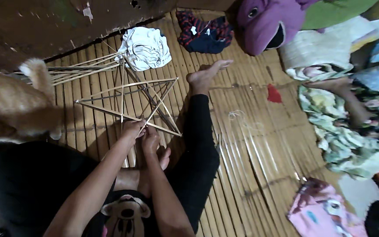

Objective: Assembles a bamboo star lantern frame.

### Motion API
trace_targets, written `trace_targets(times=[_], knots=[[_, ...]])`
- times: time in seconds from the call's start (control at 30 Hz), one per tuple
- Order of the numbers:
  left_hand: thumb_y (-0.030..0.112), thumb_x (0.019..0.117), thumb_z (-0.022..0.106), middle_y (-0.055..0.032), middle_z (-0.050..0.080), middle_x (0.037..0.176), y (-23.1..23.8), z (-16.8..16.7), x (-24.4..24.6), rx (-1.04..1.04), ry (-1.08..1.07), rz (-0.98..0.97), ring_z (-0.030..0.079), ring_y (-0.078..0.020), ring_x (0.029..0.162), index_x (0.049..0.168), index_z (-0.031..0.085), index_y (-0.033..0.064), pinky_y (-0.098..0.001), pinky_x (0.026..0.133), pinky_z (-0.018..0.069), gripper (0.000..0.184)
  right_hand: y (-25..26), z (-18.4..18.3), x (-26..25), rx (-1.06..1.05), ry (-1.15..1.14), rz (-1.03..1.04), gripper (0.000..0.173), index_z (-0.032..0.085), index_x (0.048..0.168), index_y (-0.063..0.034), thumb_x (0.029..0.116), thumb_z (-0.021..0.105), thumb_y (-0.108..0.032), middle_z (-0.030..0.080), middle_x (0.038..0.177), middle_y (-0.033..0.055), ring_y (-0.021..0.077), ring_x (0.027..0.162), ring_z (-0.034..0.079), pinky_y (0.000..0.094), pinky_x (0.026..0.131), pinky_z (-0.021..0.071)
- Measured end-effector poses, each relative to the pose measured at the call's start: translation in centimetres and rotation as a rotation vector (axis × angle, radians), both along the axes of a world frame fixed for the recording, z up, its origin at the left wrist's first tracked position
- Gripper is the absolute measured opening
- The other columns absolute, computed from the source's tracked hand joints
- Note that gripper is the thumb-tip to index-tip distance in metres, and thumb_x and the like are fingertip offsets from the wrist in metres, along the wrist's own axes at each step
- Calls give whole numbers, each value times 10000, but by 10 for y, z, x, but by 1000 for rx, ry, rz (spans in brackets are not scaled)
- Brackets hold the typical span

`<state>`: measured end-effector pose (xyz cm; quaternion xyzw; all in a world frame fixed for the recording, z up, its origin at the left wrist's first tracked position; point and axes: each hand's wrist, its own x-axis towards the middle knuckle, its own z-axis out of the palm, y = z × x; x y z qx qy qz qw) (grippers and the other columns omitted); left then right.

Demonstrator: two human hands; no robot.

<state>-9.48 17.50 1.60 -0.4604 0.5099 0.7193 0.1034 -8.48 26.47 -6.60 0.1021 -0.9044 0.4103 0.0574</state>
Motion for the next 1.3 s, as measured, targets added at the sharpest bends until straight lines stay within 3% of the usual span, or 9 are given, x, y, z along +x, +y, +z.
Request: trace_targets(times=[0.57, 1.3], knots=[[140, 1025, 633, -118, 622, 1041, 7, 11, 0, -6, 43, 101, 601, -117, 771, 1234, 589, -41, -254, 706, 536, 280, -1, 5, -5, 37, -39, 26, 179, 765, 1045, 50, 893, 672, 31, 759, 965, 226, 409, 872, 746, 563, 810, 584], [113, 990, 682, -100, 667, 973, 9, 3, 3, -7, 83, 169, 632, -112, 721, 1164, 647, -24, -254, 678, 559, 224, -2, 5, -10, 55, -75, 30, 118, 772, 980, 21, 899, 692, -9, 761, 924, 207, 400, 856, 744, 577, 793, 577]])
